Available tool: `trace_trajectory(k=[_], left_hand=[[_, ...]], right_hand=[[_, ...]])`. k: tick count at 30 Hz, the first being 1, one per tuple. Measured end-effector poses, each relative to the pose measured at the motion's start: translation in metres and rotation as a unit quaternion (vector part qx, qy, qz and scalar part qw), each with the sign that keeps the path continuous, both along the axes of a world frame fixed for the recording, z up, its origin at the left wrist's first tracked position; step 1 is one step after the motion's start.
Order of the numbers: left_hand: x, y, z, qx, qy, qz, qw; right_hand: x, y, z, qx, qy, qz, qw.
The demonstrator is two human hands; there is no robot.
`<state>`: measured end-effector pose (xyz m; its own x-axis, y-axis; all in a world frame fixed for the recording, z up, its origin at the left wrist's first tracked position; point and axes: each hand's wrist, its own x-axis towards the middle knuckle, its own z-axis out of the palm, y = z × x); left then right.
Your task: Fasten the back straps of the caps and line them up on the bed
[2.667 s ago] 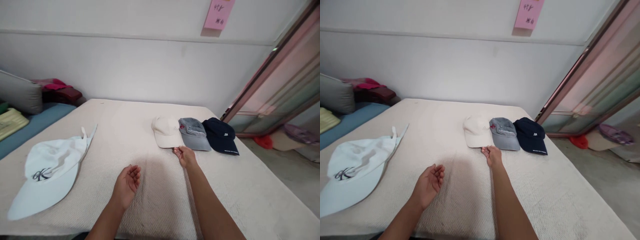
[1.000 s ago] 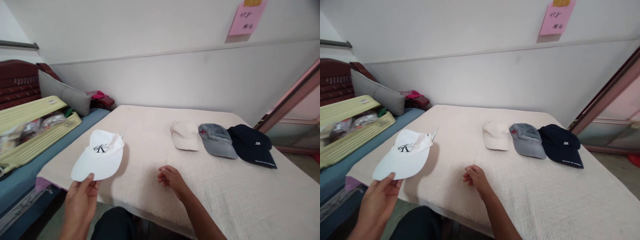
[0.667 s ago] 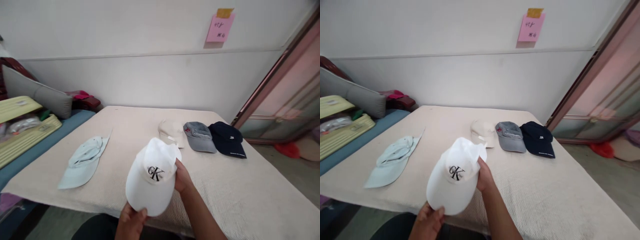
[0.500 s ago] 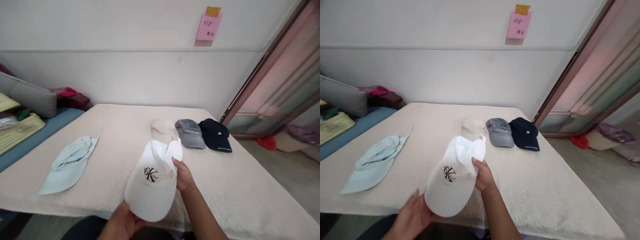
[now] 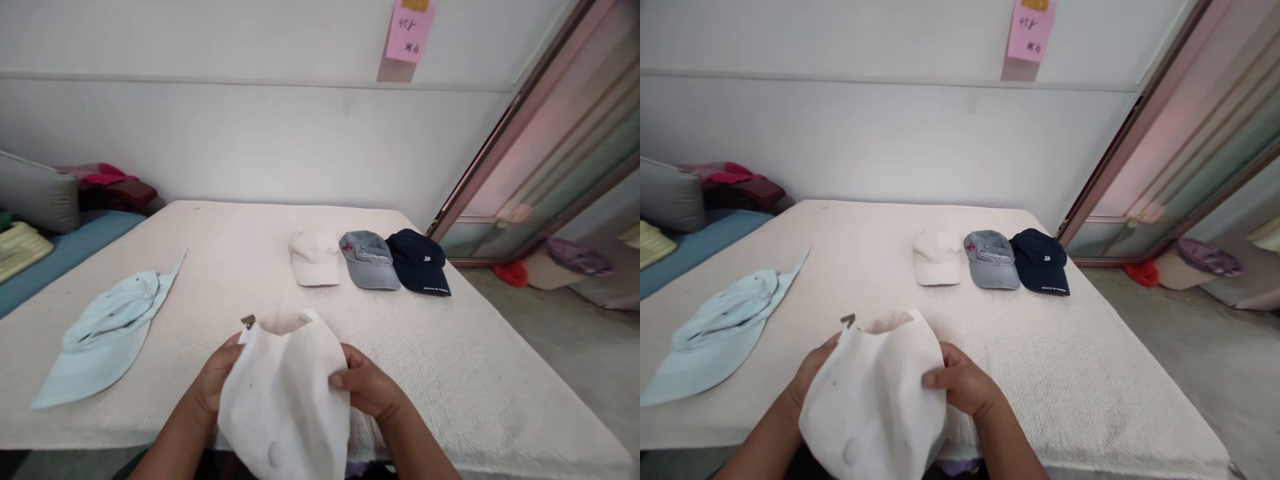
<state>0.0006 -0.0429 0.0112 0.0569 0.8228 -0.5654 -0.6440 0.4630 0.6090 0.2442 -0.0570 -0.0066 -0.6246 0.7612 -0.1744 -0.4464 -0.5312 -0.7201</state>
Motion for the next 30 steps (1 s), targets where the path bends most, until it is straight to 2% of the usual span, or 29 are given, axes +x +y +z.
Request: trace_trajectory(k=[2, 3, 5, 8, 11, 13, 15, 17, 21, 24, 26, 30], left_hand=[[0.004, -0.003, 0.003, 0.053, -0.026, -0.149, 0.987], [0.007, -0.004, 0.005, 0.066, -0.032, -0.198, 0.977], [0.012, -0.007, 0.008, 0.065, -0.028, -0.236, 0.969], [0.017, -0.011, 0.008, 0.051, -0.011, -0.256, 0.965], [0.016, -0.009, 0.002, 0.026, 0.006, -0.241, 0.970], [0.015, -0.004, -0.003, 0.038, 0.022, -0.224, 0.974], [0.014, 0.001, -0.008, 0.070, 0.045, -0.235, 0.968], [0.014, 0.003, -0.012, 0.091, 0.072, -0.249, 0.962], [0.015, 0.000, -0.013, 0.079, 0.070, -0.197, 0.975], [0.016, -0.005, -0.009, 0.056, 0.027, -0.245, 0.967], [0.017, -0.006, -0.007, 0.067, 0.012, -0.279, 0.958], [0.018, -0.005, -0.008, 0.106, 0.021, -0.302, 0.947]], right_hand=[[0.006, 0.003, 0.003, 0.009, 0.009, -0.018, 1.000], [0.007, 0.004, 0.005, 0.013, 0.014, -0.032, 0.999], [0.008, 0.007, 0.007, 0.015, 0.008, -0.067, 0.998], [0.003, 0.009, 0.007, 0.008, -0.038, -0.101, 0.994], [0.000, 0.010, 0.008, 0.026, -0.064, -0.128, 0.989], [0.002, 0.011, 0.009, 0.048, -0.059, -0.164, 0.984], [0.006, 0.012, 0.011, 0.057, -0.044, -0.195, 0.978], [0.008, 0.014, 0.012, 0.051, -0.026, -0.203, 0.977], [0.004, 0.015, 0.009, 0.048, -0.056, -0.183, 0.980], [-0.001, 0.015, 0.007, 0.056, -0.092, -0.165, 0.980], [-0.002, 0.015, 0.008, 0.059, -0.090, -0.169, 0.980], [0.004, 0.015, 0.014, 0.065, -0.067, -0.236, 0.967]])
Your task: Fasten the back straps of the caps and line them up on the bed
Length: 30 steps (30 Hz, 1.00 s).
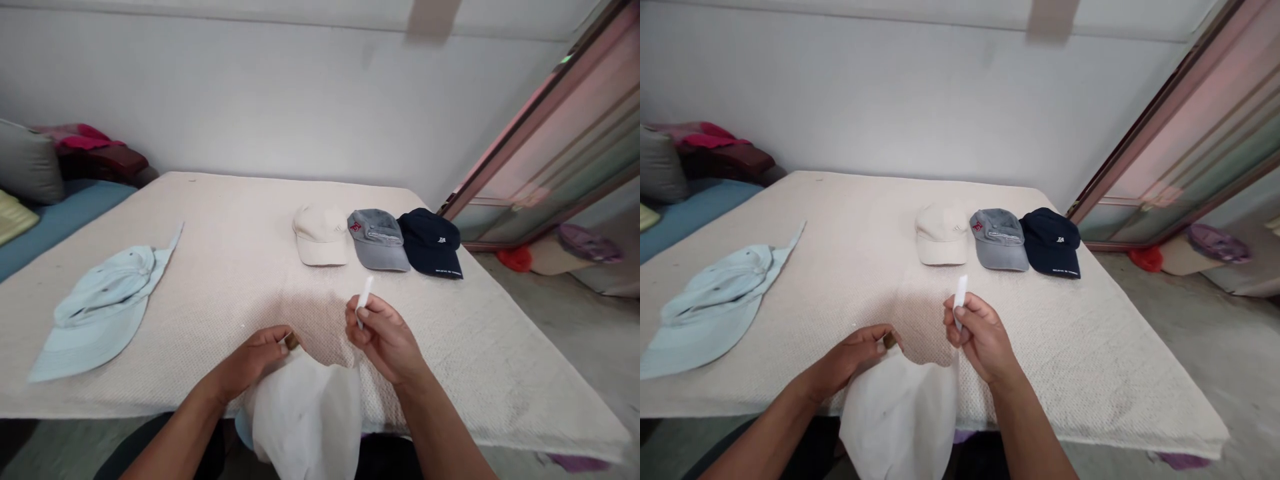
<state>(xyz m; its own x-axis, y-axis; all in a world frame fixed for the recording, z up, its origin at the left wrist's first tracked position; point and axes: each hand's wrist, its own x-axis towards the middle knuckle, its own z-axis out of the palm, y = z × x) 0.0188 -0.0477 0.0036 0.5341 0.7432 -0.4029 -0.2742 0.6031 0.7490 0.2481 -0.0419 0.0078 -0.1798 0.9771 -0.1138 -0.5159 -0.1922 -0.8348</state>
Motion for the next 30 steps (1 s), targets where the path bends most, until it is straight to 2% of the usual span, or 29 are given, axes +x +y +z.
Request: trace_trajectory(k=[2, 8, 11, 14, 18, 21, 26, 30], left_hand=[[0.001, 0.001, -0.001, 0.011, 0.007, -0.009, 1.000], [0.005, 0.000, -0.004, 0.025, -0.001, -0.074, 0.997], [0.005, 0.000, -0.004, 0.027, 0.019, -0.090, 0.995], [0.004, -0.001, -0.005, 0.039, 0.033, -0.085, 0.995], [0.004, -0.003, -0.007, 0.046, 0.005, -0.062, 0.997], [0.004, -0.003, -0.011, 0.046, -0.001, -0.065, 0.997], [0.006, 0.000, -0.016, 0.070, 0.060, -0.037, 0.995], [0.008, -0.001, -0.017, 0.075, 0.069, -0.046, 0.994]], right_hand=[[0.002, 0.000, 0.002, -0.003, 0.004, -0.008, 1.000], [-0.007, -0.005, 0.001, -0.022, -0.056, 0.094, 0.994], [-0.010, -0.007, 0.000, -0.014, -0.071, 0.118, 0.990], [-0.011, -0.009, -0.002, -0.016, -0.087, 0.124, 0.988], [-0.013, -0.009, -0.006, -0.007, -0.095, 0.113, 0.989], [-0.017, -0.008, -0.007, -0.020, -0.084, 0.130, 0.988], [-0.026, -0.008, -0.008, -0.037, -0.076, 0.143, 0.986], [-0.036, -0.010, -0.009, -0.026, -0.080, 0.166, 0.983]])
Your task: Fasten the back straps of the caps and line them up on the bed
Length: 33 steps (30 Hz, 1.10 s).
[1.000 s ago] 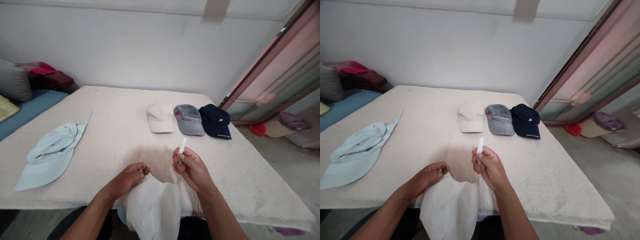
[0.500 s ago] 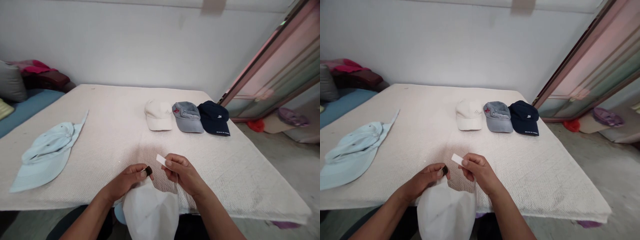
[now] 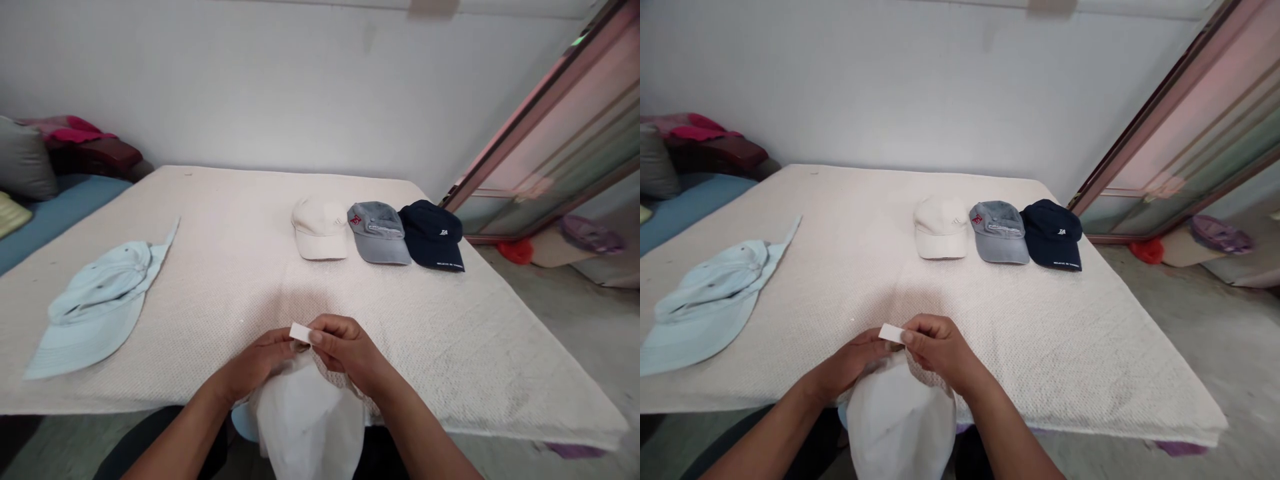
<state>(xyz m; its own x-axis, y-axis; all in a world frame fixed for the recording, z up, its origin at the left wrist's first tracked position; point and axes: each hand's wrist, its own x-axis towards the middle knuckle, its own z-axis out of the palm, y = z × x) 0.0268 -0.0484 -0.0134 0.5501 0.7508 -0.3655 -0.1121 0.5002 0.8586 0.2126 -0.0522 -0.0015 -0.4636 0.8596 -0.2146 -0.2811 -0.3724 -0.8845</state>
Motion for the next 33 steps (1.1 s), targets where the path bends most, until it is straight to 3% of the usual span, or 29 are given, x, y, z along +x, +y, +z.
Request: trace_trajectory(k=[8, 19, 33], left_hand=[[-0.004, -0.004, 0.001, -0.061, -0.058, -0.017, 0.996], [-0.011, -0.005, -0.005, -0.057, -0.086, -0.012, 0.995], [-0.010, -0.003, -0.005, -0.054, -0.045, -0.018, 0.997]], right_hand=[[0.014, 0.002, 0.008, -0.016, -0.018, -0.039, 0.999], [0.005, 0.000, 0.006, 0.009, -0.119, -0.015, 0.993], [0.009, 0.001, 0.006, 0.039, -0.142, 0.014, 0.989]])
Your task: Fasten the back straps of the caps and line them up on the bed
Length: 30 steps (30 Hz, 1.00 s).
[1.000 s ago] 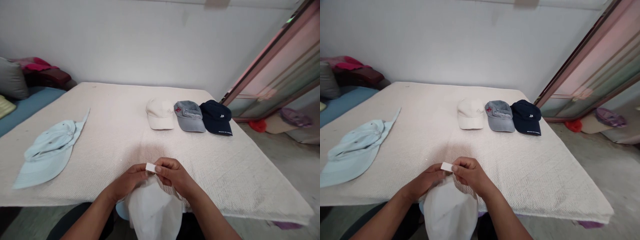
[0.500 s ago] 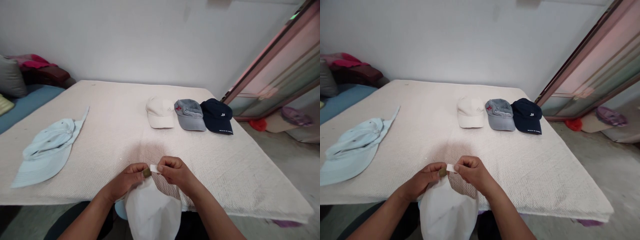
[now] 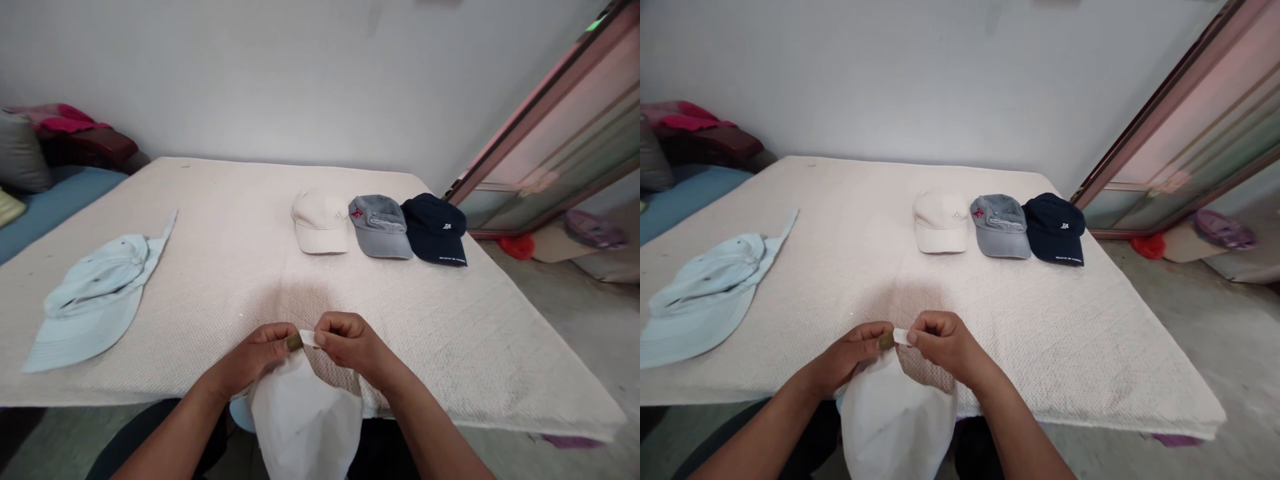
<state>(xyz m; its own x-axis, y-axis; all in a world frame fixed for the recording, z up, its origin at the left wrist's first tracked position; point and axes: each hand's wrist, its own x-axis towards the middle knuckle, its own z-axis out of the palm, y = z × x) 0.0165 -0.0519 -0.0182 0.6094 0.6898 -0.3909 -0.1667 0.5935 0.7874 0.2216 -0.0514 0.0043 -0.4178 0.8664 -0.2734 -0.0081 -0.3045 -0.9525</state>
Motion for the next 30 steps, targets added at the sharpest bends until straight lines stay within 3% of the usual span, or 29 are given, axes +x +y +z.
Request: trace_trajectory(k=[11, 30], left_hand=[[-0.0022, 0.0032, 0.0007, 0.053, 0.056, -0.060, 0.995], [-0.0004, 0.0031, 0.0032, 0.049, 0.081, -0.113, 0.989]], right_hand=[[0.0061, -0.0012, 0.0025, 0.004, -0.040, 0.090, 0.995], [0.0093, 0.0000, 0.0033, -0.027, -0.015, 0.126, 0.992]])
